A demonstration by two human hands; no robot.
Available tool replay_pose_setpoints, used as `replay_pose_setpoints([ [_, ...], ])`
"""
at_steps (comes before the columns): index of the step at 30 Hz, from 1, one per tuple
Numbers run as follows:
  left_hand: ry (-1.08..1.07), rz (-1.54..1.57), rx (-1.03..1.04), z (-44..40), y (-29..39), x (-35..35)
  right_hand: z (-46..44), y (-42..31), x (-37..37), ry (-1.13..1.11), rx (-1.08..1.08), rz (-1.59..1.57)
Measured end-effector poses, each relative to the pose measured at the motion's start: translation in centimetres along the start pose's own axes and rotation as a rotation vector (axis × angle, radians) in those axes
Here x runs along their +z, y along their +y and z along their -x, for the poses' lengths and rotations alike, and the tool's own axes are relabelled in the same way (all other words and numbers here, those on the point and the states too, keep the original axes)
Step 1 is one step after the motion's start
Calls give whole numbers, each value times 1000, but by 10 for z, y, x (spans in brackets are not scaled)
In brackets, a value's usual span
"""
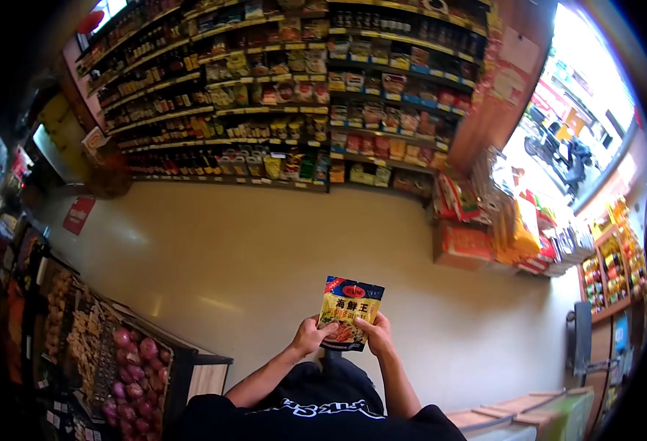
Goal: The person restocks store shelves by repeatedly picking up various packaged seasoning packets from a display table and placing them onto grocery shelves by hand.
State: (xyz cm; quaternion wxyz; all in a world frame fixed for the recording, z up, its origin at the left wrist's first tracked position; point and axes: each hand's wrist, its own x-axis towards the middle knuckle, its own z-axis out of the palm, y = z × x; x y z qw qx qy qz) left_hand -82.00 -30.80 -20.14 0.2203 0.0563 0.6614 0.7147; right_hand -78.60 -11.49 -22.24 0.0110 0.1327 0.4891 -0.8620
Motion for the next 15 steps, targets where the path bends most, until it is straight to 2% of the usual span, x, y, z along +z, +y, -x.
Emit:
replay_pose_setpoints([
  [2,77,-6,57,-32,26,-22,-57,-21,25,-92,108,161],
  [3,127,31,114,-52,17,-38,-82,-28,37,-138,162,247],
  [6,217,68,46,-84,30,-82,-151,-30,78,-202,270,374],
  [8,305,139,79,-109,27,-107,-194,-17,103,-255,262,304],
  [10,328,278,-31,-138,20,-137,-239,-5,126,-292,280,258],
  [13,347,298,-58,-190,12,-190,-307,4,162,-317,299,303],
  [15,365,271,13,-229,23,-224,-349,13,186,-300,271,267],
])
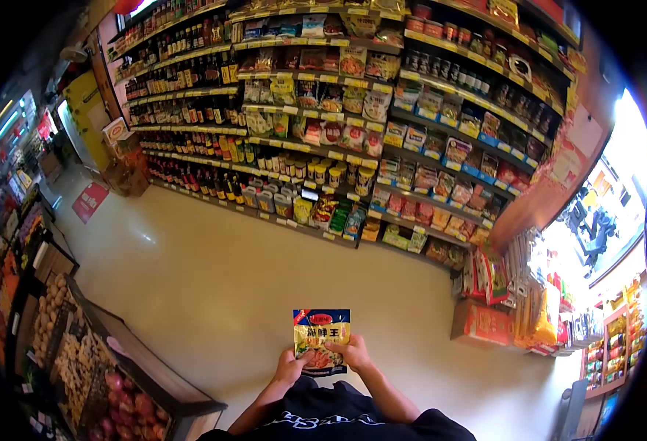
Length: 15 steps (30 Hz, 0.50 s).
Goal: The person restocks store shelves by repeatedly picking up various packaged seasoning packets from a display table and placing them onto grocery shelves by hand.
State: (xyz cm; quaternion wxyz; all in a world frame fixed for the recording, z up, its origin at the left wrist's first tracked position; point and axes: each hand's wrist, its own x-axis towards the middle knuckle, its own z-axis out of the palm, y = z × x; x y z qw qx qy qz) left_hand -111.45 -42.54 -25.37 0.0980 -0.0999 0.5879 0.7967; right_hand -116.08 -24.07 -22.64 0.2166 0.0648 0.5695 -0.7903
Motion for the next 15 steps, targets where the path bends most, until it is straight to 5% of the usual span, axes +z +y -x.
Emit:
replay_pose_setpoints([
  [8,-125,-63,-4,-193,122,-28,-178,-92,31,108,-191,28],
  [12,-179,-216,218,-291,152,-23,-252,-131,27,191,-329,-54],
  [15,-180,-287,196,-355,179,-12,-307,-164,14,220,-370,-61],
])
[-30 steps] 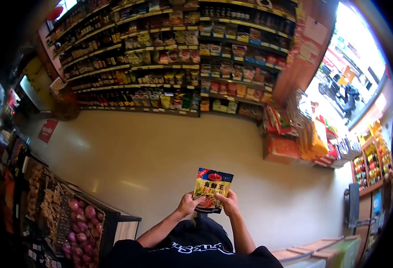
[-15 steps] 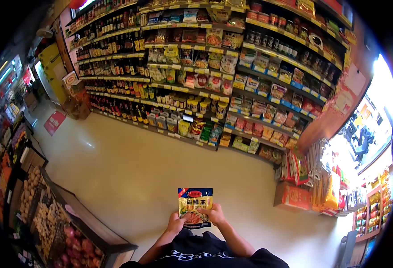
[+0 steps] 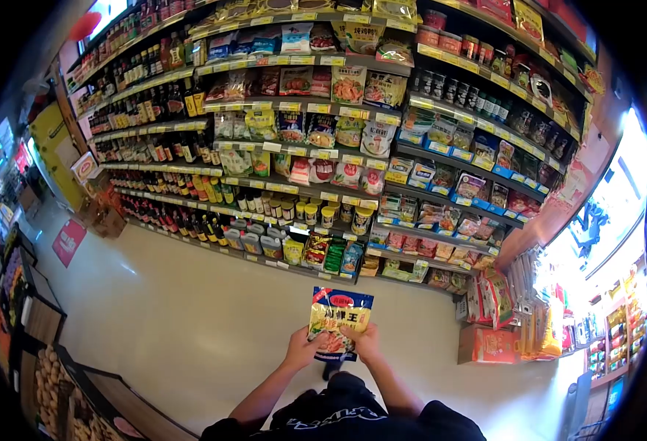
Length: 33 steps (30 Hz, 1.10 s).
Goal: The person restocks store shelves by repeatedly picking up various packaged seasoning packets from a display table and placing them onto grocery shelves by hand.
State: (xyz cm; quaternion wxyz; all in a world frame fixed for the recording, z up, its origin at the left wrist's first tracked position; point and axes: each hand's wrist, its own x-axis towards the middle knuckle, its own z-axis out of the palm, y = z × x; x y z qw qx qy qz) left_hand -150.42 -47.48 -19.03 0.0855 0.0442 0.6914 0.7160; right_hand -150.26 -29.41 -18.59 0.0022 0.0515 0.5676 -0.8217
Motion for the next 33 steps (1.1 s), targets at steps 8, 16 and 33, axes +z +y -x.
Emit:
replay_pose_setpoints([
  [8,-14,119,168,-234,73,8,-202,-85,-5,-35,-154,112],
  [16,-202,-206,413,-452,159,28,-384,-178,-17,232,-430,398],
  [33,-130,-537,769,-749,298,61,-628,-324,4,795,-859,961],
])
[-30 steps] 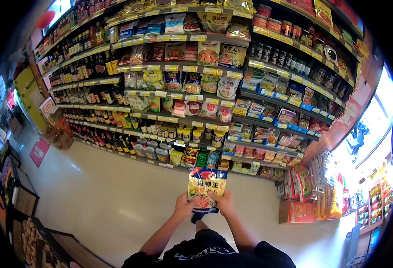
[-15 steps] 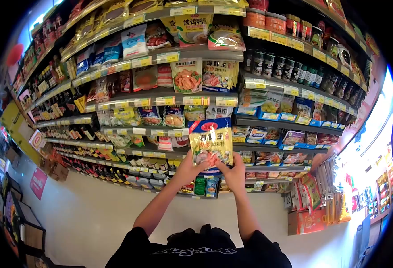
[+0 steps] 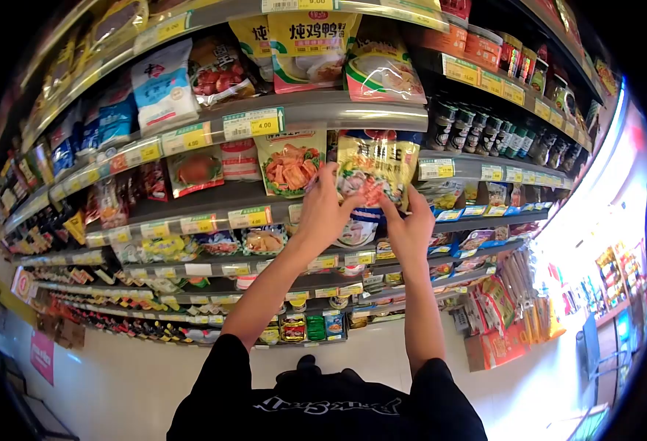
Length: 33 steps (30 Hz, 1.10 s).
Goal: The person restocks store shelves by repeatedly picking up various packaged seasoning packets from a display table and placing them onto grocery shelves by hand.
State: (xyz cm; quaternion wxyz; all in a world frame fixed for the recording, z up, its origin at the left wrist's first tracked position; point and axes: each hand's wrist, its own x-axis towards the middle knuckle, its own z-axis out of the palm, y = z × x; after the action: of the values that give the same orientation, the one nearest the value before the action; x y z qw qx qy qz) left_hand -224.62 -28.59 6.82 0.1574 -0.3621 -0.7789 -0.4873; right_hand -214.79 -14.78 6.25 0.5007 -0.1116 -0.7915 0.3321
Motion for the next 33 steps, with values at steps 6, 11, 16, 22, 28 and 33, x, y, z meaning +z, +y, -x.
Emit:
replay_pose_setpoints([
  [6,241,-140,220,-33,-46,0,-29,-2,61,128,-183,266],
  [11,299,-271,316,-47,-59,0,-44,-7,85,157,-105,244],
  [16,248,-338,349,-45,-57,-6,-40,-1,90,164,-52,310],
  [22,246,-291,336,-49,-71,3,-42,9,97,164,-83,344],
  [28,202,-316,396,-61,-73,3,-42,7,98,84,-32,291],
  [33,141,-311,339,-59,-59,9,-45,19,89,116,-173,381],
])
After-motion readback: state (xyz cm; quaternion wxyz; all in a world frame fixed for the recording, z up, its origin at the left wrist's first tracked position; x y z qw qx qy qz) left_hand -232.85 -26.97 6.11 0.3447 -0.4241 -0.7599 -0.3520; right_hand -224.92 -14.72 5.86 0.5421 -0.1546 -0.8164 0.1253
